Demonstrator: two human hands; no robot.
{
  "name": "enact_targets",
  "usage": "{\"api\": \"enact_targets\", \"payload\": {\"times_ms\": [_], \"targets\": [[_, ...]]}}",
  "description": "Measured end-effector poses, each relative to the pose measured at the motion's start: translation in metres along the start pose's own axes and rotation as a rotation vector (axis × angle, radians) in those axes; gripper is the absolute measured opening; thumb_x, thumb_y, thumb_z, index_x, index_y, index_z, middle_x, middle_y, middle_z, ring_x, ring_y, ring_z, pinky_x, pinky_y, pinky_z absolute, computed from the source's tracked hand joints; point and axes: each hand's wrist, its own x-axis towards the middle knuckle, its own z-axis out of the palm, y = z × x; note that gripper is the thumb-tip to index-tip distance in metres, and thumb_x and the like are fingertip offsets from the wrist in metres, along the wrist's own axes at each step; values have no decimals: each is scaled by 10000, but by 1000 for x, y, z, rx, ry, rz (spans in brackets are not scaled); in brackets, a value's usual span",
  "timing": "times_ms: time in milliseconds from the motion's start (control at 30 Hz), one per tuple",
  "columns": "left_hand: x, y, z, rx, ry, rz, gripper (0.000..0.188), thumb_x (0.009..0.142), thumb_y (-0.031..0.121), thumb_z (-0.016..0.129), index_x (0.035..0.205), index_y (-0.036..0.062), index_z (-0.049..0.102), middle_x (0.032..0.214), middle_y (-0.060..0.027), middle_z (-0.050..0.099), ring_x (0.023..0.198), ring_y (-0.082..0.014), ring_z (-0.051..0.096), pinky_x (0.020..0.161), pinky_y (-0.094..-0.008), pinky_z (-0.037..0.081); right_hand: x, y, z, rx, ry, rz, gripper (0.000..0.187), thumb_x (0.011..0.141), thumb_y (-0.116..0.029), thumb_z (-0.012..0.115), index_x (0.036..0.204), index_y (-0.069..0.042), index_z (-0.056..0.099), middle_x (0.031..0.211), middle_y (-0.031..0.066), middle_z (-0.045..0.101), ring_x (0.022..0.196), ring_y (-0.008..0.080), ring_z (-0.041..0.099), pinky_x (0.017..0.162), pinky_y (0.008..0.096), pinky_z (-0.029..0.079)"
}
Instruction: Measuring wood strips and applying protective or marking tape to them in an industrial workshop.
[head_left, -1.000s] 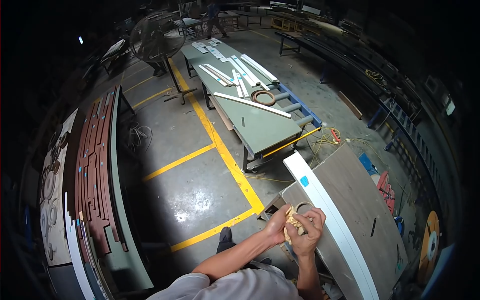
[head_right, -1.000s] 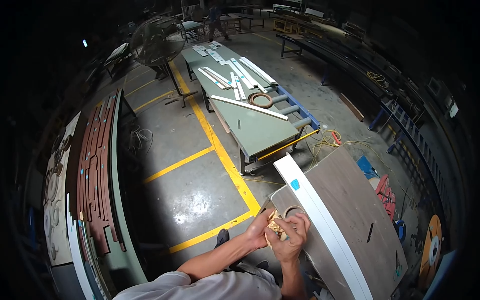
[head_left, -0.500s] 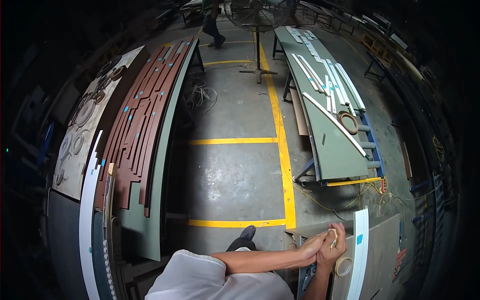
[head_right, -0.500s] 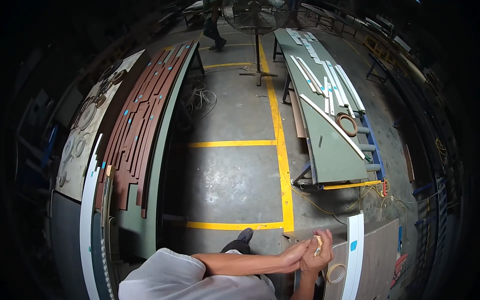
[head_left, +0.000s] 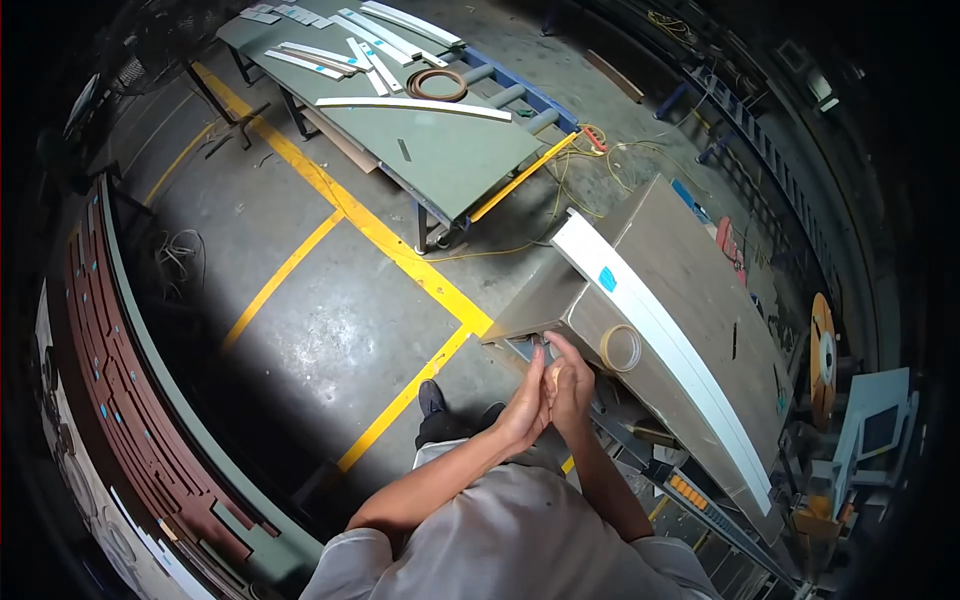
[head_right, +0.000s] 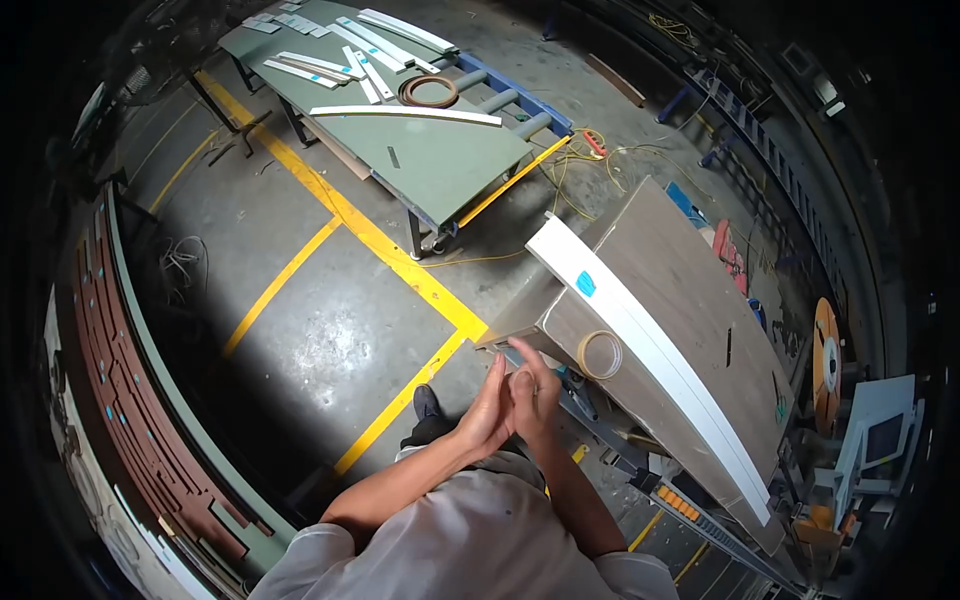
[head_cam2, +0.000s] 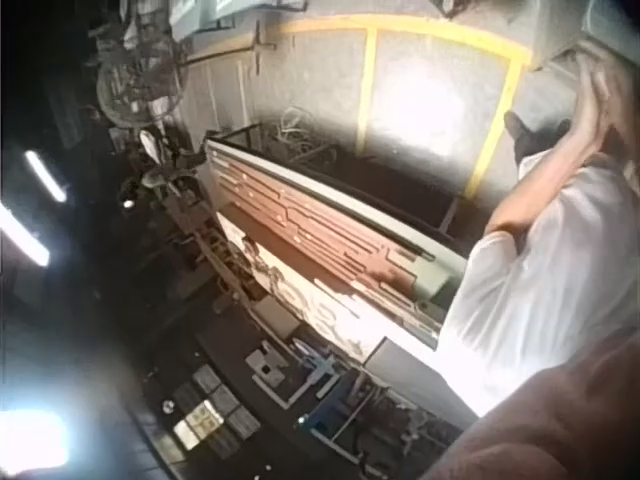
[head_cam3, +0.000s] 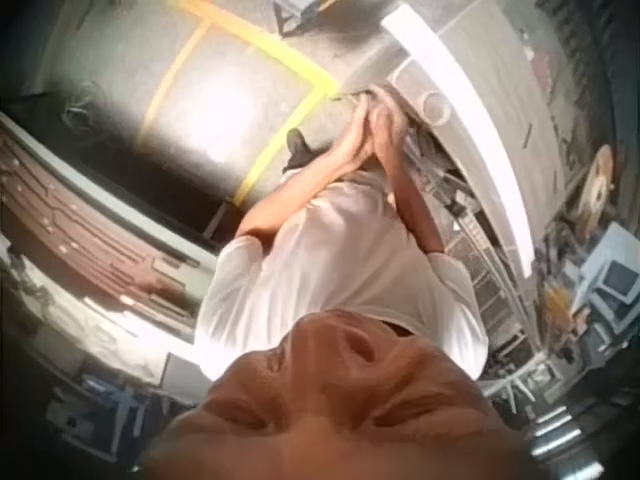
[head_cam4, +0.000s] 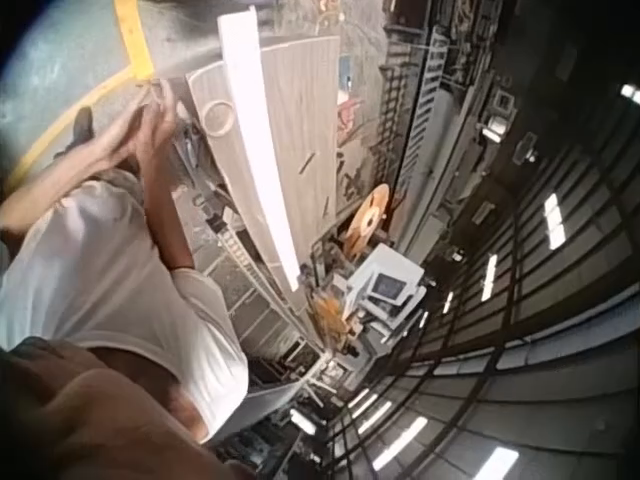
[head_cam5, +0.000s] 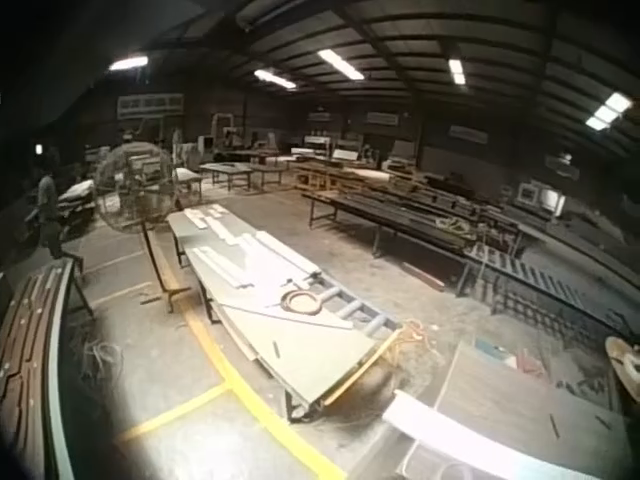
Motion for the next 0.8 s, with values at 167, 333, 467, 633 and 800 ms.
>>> {"api": "enact_targets", "payload": {"times_ms": [167,333,467,633,800], "targets": [[21,11,-14,-132,188,-25,666,1026,655,436,1289,57,568,1107,-81,628,1000,-169,624,866,-319,535,-23,-17,18,-408,-192,-112,1276,787,-857,563,1559,100,224,1607,323,248,1495,481,260,1200,547,216],[22,-6,-27,250,296,58,625,1083,551,383,1013,9,685,696,-34,645,522,-115,530,521,-269,468,-34,-23,13,-941,-206,-218,1404,603,-892,665,1550,71,282,1617,343,209,1516,525,140,1183,678,69],[15,-23,-77,500,316,225,532,1111,463,356,1015,37,661,576,-30,565,462,-104,485,456,-271,402,-49,-16,12,-915,-260,-175,1277,637,-805,724,1526,40,365,1600,331,261,1440,526,308,1171,632,198],[-28,-33,-180,413,858,329,505,1102,474,362,994,57,625,529,-28,493,413,-132,433,433,-287,361,-49,-2,-21,-700,-262,-227,787,770,-327,814,1401,41,522,1488,281,462,1320,467,487,1101,514,388],[-92,-67,-174,90,868,297,685,1020,719,298,1001,81,547,623,-36,511,496,-144,475,454,-273,352,-64,1,-60,-600,-352,-191,479,771,-134,827,1192,28,669,1223,188,678,1133,353,645,990,408,495]]}}
